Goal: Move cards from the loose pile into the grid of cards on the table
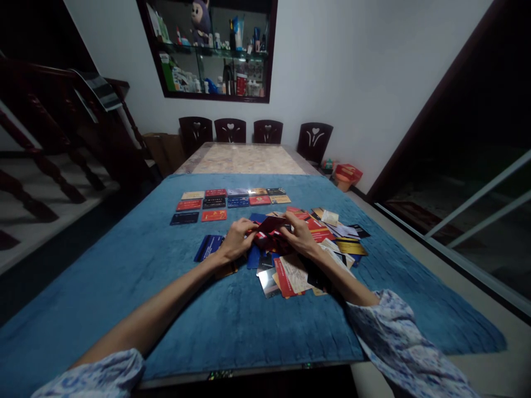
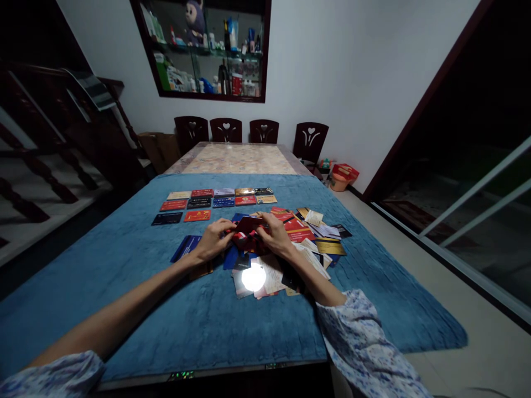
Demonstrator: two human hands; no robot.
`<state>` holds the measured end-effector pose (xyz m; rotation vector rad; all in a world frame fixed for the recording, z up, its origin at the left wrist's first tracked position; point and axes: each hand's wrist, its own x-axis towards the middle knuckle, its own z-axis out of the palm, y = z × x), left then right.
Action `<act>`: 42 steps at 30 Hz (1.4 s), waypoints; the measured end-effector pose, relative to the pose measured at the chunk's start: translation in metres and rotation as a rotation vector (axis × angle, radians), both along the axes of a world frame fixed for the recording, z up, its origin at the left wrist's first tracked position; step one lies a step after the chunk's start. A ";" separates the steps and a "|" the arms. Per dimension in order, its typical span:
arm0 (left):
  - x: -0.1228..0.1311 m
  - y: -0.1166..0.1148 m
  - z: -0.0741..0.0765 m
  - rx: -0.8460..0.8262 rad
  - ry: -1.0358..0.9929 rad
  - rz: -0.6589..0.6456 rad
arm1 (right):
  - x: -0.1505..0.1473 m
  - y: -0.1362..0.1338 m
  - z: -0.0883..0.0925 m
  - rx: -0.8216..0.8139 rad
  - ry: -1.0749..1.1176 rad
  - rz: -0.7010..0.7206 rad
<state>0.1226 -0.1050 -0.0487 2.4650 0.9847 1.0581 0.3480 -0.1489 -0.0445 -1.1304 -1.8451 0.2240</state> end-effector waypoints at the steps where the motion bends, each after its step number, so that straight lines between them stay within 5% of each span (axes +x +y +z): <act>1: 0.000 0.000 0.000 0.001 0.000 -0.004 | -0.001 0.000 -0.001 0.004 0.004 0.013; 15: -0.004 -0.006 0.008 0.096 -0.115 0.040 | -0.001 -0.003 0.006 0.384 -0.476 -0.229; 27: 0.001 -0.013 0.005 0.062 0.057 -0.013 | -0.012 0.002 0.003 0.198 -0.566 -0.183; 42: 0.005 -0.017 0.010 0.019 0.145 0.030 | -0.007 -0.002 0.002 0.210 -0.596 -0.192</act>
